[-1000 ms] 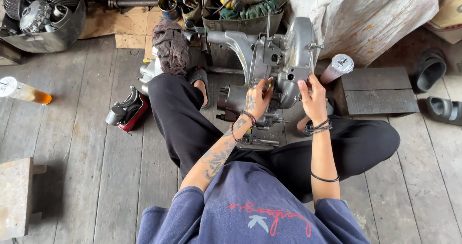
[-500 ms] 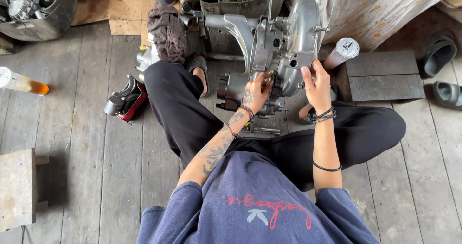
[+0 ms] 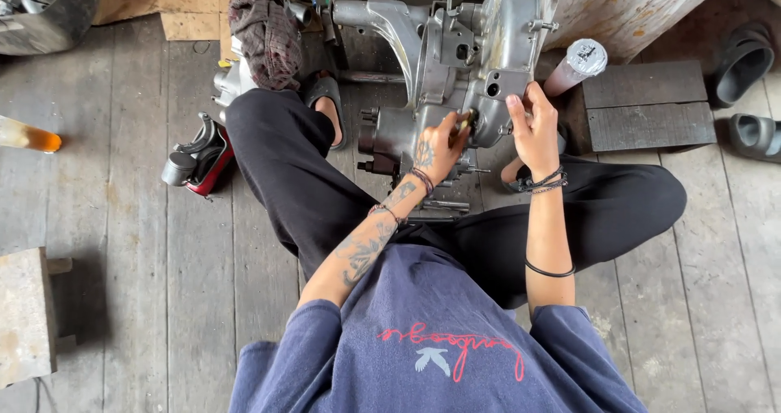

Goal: The person sits on the floor and uses a yellow-handled brush to scrub the surface of a silver engine casing. They hold the part steady with one hand while scrubbing various sections, including the edges and bolt holes, with the other hand.

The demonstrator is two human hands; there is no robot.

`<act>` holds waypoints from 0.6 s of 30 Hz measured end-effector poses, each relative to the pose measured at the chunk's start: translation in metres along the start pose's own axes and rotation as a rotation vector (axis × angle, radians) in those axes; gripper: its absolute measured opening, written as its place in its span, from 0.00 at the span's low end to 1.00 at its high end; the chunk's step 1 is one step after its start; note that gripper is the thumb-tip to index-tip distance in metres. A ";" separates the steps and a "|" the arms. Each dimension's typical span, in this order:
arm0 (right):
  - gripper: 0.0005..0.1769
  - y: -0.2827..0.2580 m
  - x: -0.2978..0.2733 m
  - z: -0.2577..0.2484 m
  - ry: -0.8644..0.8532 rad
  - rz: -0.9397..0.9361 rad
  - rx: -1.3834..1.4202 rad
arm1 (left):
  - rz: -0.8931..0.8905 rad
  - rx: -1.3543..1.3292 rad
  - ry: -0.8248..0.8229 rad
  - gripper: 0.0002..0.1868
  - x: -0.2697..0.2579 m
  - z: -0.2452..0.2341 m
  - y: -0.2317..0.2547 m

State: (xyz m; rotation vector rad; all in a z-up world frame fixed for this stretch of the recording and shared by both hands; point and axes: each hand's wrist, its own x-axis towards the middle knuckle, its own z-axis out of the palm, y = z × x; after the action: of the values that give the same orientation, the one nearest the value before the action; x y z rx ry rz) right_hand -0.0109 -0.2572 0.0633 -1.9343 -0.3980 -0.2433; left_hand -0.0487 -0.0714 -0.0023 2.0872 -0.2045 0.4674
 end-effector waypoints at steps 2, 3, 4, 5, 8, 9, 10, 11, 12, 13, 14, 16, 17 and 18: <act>0.15 -0.005 -0.002 -0.002 -0.010 0.004 -0.008 | 0.009 0.010 0.018 0.09 0.002 -0.005 0.011; 0.15 -0.008 -0.001 0.000 -0.019 0.007 -0.001 | 0.019 0.036 0.035 0.08 0.005 -0.011 0.014; 0.15 -0.008 0.004 0.000 -0.019 0.002 0.001 | 0.021 0.038 0.039 0.08 0.008 -0.005 0.002; 0.16 -0.008 0.001 0.000 -0.014 -0.003 0.005 | 0.079 0.132 0.007 0.10 0.003 0.000 -0.011; 0.16 -0.005 -0.005 -0.002 -0.020 -0.003 0.009 | 0.222 0.287 -0.057 0.11 -0.009 -0.004 -0.027; 0.15 -0.005 0.000 -0.001 -0.023 -0.018 0.012 | 0.323 0.354 -0.078 0.11 -0.005 -0.012 -0.031; 0.15 -0.006 0.001 0.000 -0.019 -0.021 0.015 | 0.328 0.358 -0.079 0.11 0.003 -0.017 -0.031; 0.14 -0.008 0.000 -0.001 -0.016 -0.030 0.009 | 0.404 0.446 -0.076 0.12 0.008 -0.021 -0.029; 0.14 -0.010 -0.001 -0.001 -0.012 -0.039 0.002 | 0.480 0.534 -0.073 0.14 0.014 -0.025 -0.028; 0.14 -0.008 -0.001 -0.001 -0.012 -0.043 -0.003 | 0.482 0.532 -0.068 0.14 0.022 -0.031 -0.024; 0.14 -0.005 -0.001 -0.001 -0.003 -0.039 0.004 | 0.515 0.507 -0.073 0.11 0.031 -0.037 -0.019; 0.15 -0.003 -0.002 0.000 0.003 -0.027 0.014 | 0.541 0.483 -0.084 0.09 0.039 -0.043 -0.016; 0.14 -0.004 -0.003 0.000 0.000 -0.032 0.007 | 0.542 0.513 -0.093 0.06 0.038 -0.041 -0.017; 0.14 -0.005 -0.004 0.000 -0.002 -0.037 0.000 | 0.543 0.542 -0.103 0.03 0.036 -0.040 -0.018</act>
State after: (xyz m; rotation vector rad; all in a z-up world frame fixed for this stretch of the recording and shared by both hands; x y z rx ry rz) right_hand -0.0166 -0.2561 0.0660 -1.9289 -0.4359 -0.2657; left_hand -0.0196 -0.0268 0.0176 2.5833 -0.7911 0.8067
